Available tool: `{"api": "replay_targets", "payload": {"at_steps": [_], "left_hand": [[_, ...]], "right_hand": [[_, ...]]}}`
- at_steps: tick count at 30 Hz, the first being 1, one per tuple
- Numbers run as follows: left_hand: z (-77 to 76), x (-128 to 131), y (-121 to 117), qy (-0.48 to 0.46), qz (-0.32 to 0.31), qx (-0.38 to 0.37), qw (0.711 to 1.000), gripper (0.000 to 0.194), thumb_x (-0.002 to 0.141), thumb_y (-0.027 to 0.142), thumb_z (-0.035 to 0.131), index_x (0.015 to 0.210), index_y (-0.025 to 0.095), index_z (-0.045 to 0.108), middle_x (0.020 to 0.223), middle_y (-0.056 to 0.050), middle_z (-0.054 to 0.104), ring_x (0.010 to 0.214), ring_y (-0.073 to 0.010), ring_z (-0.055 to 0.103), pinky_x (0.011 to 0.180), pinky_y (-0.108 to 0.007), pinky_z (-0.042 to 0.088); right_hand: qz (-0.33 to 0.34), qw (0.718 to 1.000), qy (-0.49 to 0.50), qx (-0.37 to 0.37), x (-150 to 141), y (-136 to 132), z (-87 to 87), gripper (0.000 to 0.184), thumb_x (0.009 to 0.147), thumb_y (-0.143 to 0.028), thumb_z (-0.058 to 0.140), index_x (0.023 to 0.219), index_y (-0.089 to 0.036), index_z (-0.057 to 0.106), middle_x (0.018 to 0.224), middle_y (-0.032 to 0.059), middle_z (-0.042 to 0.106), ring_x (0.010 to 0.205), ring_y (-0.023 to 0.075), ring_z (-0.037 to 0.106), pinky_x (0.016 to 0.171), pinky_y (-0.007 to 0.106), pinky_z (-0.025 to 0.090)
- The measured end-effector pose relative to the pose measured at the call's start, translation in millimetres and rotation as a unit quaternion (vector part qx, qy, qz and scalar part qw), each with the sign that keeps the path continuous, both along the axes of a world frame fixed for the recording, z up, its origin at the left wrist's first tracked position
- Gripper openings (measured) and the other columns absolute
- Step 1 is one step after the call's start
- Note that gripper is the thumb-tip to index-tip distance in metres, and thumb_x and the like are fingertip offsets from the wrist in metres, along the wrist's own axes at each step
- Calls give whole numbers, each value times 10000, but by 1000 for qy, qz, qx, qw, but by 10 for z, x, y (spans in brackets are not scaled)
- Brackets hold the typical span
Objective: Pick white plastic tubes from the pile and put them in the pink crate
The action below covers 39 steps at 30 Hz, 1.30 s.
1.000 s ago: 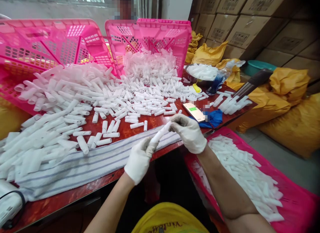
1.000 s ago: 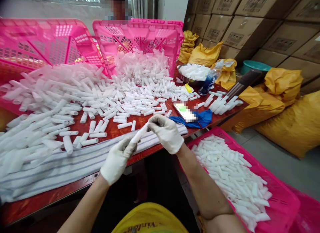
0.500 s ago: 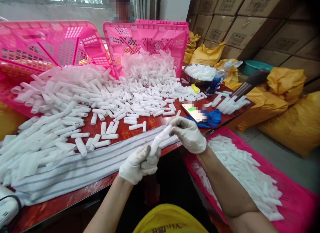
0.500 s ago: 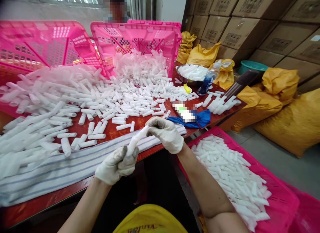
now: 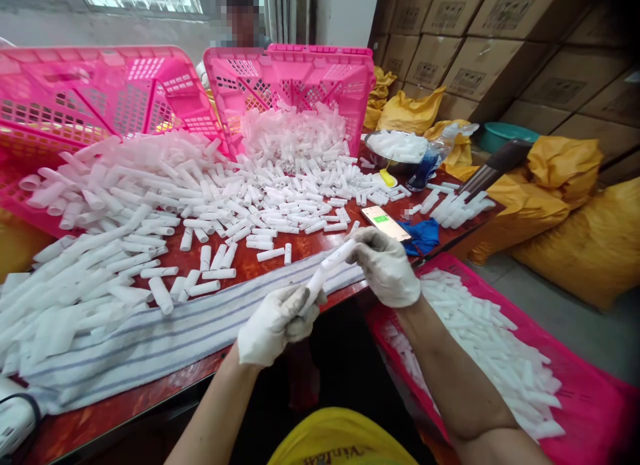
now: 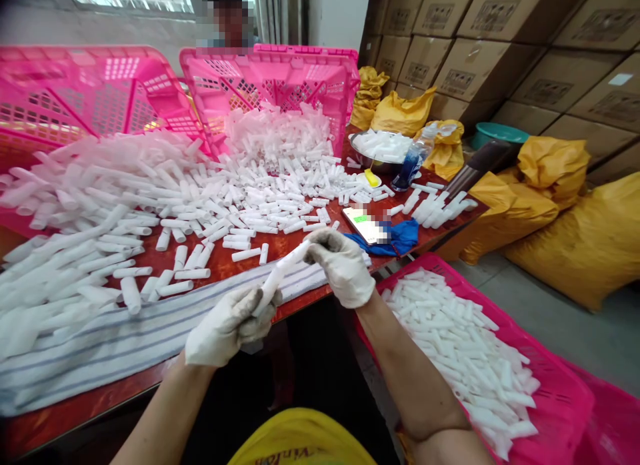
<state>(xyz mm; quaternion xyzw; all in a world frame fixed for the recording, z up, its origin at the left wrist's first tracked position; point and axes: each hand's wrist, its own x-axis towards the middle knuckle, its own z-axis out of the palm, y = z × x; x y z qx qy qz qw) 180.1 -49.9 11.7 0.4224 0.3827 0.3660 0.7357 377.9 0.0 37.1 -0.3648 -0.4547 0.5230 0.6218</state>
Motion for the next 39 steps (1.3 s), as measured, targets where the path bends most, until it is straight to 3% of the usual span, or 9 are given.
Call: {"api": "replay_targets", "payload": {"at_steps": [3,11,16,20,23,27,30,35,39], "left_hand": [[105,-62,14,-106,-95,-71,987,450,841,559,630,999,138,630,553,84,320,444,-27,153,419,-176,132],[-5,-10,36,-130,-33,-48,990,330,801,423,740,968,184,586,693,50,446,482,-9,240,447,-151,180],[-146,44,82,16,94,44,995,384,776,465,744,1019,176,680,897,-49,633,637,-89,504,570,-216,400],[-284,130,229,214,198,246,924,292,670,346,829,932,240,756,941,-49,694,865,-196,637,811,-306,501],[-397,506,285,189,185,255,930,268,639,301,844,879,231,748,935,-68,710,875,-226,681,838,-348,525],[-514,1485,176,11,22,155,988,408,693,263,796,1067,171,661,938,-133,736,865,-254,721,802,-387,557],[-493,1882,201,114,-52,287,950,821,516,169,885,1283,183,594,1240,-185,650,1061,-309,665,925,-413,523],[-320,742,694,457,96,375,801,447,814,84,553,1237,189,654,1138,-116,685,1051,-245,643,966,-365,477],[-297,-359,1054,562,144,310,753,278,761,111,630,1019,105,733,1063,-211,683,1086,-390,593,1004,-563,389]], "right_hand": [[-28,999,32,2,-11,-12,43,198,643,-314,846,703,-219,682,665,-27,624,560,99,543,542,240,480],[-28,999,36,-3,-63,16,-56,170,665,-290,833,724,-224,689,649,-39,623,568,90,561,549,213,471],[-48,997,59,8,25,-25,34,251,628,-349,871,718,-225,673,767,-21,696,585,98,592,561,234,508],[-109,991,75,7,368,-132,67,319,609,-369,885,723,-216,629,848,18,741,687,139,664,577,251,541],[-198,979,55,-11,770,-355,36,339,587,-359,891,724,-200,624,832,27,748,606,107,634,544,225,527],[-324,946,-2,-22,1242,-821,93,260,580,-345,872,700,-219,679,835,47,748,578,100,625,544,234,517],[-384,923,-28,-19,1374,-1049,163,184,598,-313,857,698,-258,713,899,79,746,636,120,658,554,257,514],[-329,941,-30,-70,1035,-862,0,216,578,-330,843,694,-243,683,805,32,733,560,117,605,482,244,471],[-236,966,-1,-105,536,-469,-273,254,592,-310,827,695,-185,632,767,16,723,533,92,569,498,219,448]]}}
